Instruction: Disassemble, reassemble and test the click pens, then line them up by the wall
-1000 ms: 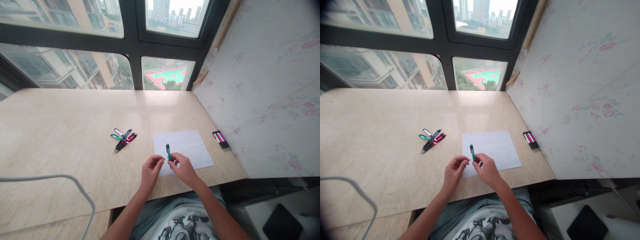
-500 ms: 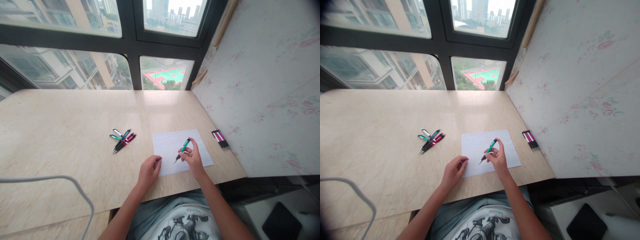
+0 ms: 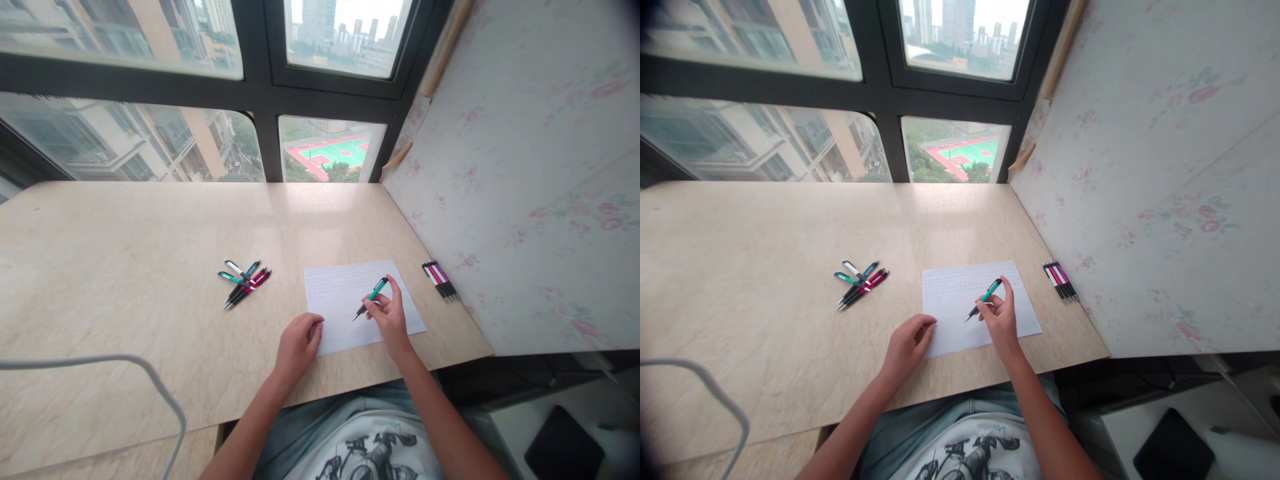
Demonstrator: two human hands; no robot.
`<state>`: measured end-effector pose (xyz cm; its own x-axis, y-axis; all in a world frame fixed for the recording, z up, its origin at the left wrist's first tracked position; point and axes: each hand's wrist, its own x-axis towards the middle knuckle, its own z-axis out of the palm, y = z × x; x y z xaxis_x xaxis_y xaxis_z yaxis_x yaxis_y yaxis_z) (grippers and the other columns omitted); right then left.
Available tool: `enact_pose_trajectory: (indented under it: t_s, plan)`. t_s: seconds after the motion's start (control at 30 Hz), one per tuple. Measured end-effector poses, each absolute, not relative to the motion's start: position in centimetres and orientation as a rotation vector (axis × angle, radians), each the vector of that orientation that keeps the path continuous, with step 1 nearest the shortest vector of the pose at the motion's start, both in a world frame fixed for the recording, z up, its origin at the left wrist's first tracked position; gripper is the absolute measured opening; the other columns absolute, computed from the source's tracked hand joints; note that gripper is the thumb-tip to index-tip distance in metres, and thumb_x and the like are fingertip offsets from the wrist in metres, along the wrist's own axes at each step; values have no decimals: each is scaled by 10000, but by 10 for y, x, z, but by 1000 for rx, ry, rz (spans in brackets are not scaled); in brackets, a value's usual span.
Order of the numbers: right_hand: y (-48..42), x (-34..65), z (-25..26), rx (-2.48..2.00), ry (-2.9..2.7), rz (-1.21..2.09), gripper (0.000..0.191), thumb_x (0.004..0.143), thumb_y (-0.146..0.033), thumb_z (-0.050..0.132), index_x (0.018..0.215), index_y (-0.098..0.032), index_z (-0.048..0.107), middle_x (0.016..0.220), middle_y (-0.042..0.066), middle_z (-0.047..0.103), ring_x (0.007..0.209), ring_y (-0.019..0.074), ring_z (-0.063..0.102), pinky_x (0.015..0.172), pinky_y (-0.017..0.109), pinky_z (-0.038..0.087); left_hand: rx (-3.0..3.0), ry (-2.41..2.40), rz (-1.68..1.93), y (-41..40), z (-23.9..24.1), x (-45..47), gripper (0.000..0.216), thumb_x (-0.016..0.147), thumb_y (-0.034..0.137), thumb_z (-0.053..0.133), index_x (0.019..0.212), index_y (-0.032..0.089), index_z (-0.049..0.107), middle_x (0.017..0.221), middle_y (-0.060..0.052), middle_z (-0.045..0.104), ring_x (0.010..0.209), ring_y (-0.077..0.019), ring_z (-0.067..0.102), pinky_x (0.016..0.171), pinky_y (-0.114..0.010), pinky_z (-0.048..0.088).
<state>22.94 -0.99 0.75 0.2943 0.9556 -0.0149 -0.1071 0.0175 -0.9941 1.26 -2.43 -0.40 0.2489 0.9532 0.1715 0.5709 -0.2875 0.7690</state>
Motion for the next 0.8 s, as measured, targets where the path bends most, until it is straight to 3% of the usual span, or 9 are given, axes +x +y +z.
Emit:
enact_pose_trajectory:
  t_s: [0.17,0.4,0.63,0.8]
  plan:
    - [-7,230,5,-1237,-908,1050,934,752,-317,703,1474,-266,114,850,-2,659,610,126,578,549,250,473,1964,1375,874,-24,-2,13,168,899,257,461,920,224,624,882,-56,675,831,-211,630,730,-341,496]
    - [-5,233,-2,-1253,-879,1014,850,755,-313,709,1443,-233,216,827,10,665,606,127,567,530,239,448,2012,1347,864,-26,2,14,168,887,233,465,908,228,631,893,-62,670,857,-219,626,759,-351,496]
    - [-5,234,-1,-1223,-878,997,929,778,-306,698,1487,-259,100,844,4,654,617,120,563,542,242,463,2004,1348,856,-27,2,14,163,891,216,459,917,228,619,908,-65,667,865,-221,623,773,-358,491]
    - [-4,238,-3,-1227,-857,993,938,761,-328,719,1482,-267,122,844,-4,656,609,120,561,546,239,462,2002,1352,863,-27,0,14,148,890,213,466,917,230,611,904,-60,665,860,-220,622,772,-356,489]
